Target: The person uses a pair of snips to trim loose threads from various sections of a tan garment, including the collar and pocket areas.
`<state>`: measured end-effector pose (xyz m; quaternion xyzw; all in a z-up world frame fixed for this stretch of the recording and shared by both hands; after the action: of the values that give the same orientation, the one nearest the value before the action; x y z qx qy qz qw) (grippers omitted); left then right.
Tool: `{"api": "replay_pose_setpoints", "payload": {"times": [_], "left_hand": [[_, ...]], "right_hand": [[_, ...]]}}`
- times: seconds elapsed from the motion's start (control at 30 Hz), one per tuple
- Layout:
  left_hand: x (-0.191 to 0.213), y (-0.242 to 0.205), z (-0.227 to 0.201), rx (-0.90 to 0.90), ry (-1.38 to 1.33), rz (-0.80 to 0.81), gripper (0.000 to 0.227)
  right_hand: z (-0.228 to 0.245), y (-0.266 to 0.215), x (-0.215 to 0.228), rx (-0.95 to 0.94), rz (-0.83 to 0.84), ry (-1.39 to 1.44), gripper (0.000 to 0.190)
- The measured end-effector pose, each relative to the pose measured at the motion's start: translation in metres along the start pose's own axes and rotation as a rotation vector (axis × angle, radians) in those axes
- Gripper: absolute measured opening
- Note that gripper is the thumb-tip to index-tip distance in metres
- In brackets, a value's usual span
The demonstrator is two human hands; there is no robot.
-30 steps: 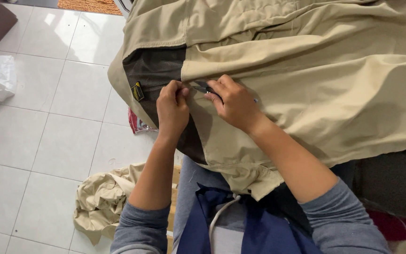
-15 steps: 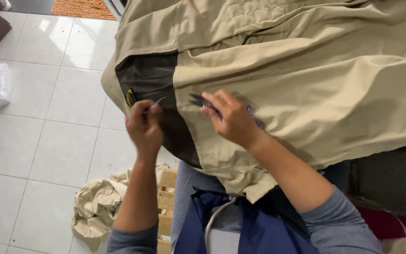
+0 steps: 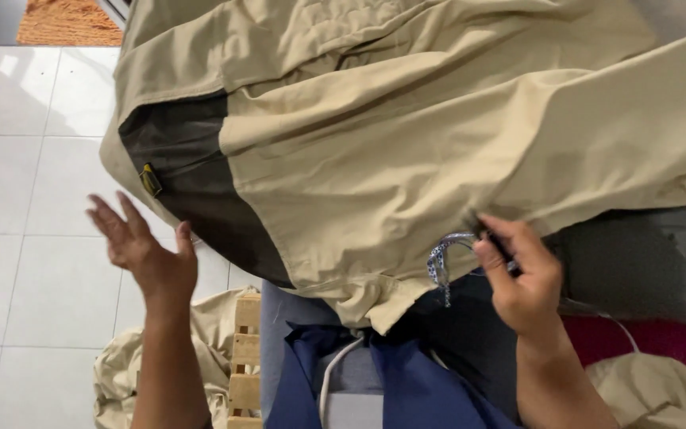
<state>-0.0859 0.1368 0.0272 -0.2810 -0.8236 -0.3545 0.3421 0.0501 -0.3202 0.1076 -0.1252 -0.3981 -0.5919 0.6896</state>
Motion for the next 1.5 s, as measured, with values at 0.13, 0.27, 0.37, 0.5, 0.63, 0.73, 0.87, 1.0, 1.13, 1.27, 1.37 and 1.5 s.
{"api": "replay_pose_setpoints", "payload": {"times": [0.13, 0.27, 0.37, 0.5, 0.63, 0.73, 0.87, 1.0, 1.13, 1.27, 1.37, 1.5], "left_hand": [[-0.031, 0.003, -0.145, -0.423, -0.205, -0.074, 0.076], [-0.078, -0.022, -0.24, -0.614, -0.452, 0.307, 0.068], [-0.111, -0.042, -0.272, -0.73, -0.378, 0.482, 0.074], [-0.133, -0.058, -0.283, -0.812, -0.401, 0.583, 0.076], [-0.142, -0.029, -0.312, -0.778, -0.538, 0.582, 0.061], [-0.161, -0.001, -0.353, -0.732, -0.684, 0.489, 0.055], [-0.184, 0.031, -0.407, -0.81, -0.522, 0.541, 0.071], [-0.234, 0.039, -0.397, -0.728, -0.238, 0.791, 0.081], [-0.225, 0.039, -0.398, -0.761, -0.246, 0.772, 0.075], [-0.233, 0.04, -0.396, -0.796, -0.244, 0.755, 0.078], [-0.235, 0.036, -0.391, -0.843, -0.242, 0.7, 0.076], [-0.237, 0.036, -0.391, -0.897, -0.243, 0.616, 0.073]], "right_hand": [[-0.062, -0.012, 0.007, -0.127, -0.237, 0.144, 0.027], [-0.084, -0.024, 0.012, -0.19, -0.288, 0.217, 0.026], [-0.104, -0.024, 0.026, -0.233, -0.36, 0.294, 0.027], [-0.176, -0.006, 0.06, -0.384, -0.614, 0.224, 0.016], [-0.215, 0.079, 0.112, -0.239, -0.658, -0.234, 0.018], [-0.248, 0.158, 0.127, 0.118, -0.661, -0.661, 0.034], [-0.243, 0.211, 0.112, -0.032, -0.327, -0.454, 0.061], [-0.281, 0.212, 0.079, -0.205, -0.38, -0.374, 0.015], [-0.261, 0.184, 0.086, -0.235, -0.579, -0.114, 0.008], [-0.269, 0.14, 0.108, -0.371, -0.895, 0.145, 0.007], [-0.278, 0.084, 0.144, -0.478, -0.994, 0.289, 0.009], [-0.306, 0.001, 0.173, -0.512, -0.979, -0.063, 0.012]]}}
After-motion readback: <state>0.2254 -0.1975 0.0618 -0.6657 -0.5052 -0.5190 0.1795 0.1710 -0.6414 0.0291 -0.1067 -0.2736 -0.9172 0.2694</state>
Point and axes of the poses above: each hand's wrist, its own y-axis towards the middle knuckle, its own x-axis out of the back of the hand, z = x × y, the point moved 1 cm from there along y, towards the middle knuckle, and after that the axes turned 14 degrees about -y, right-handed, at the moved point
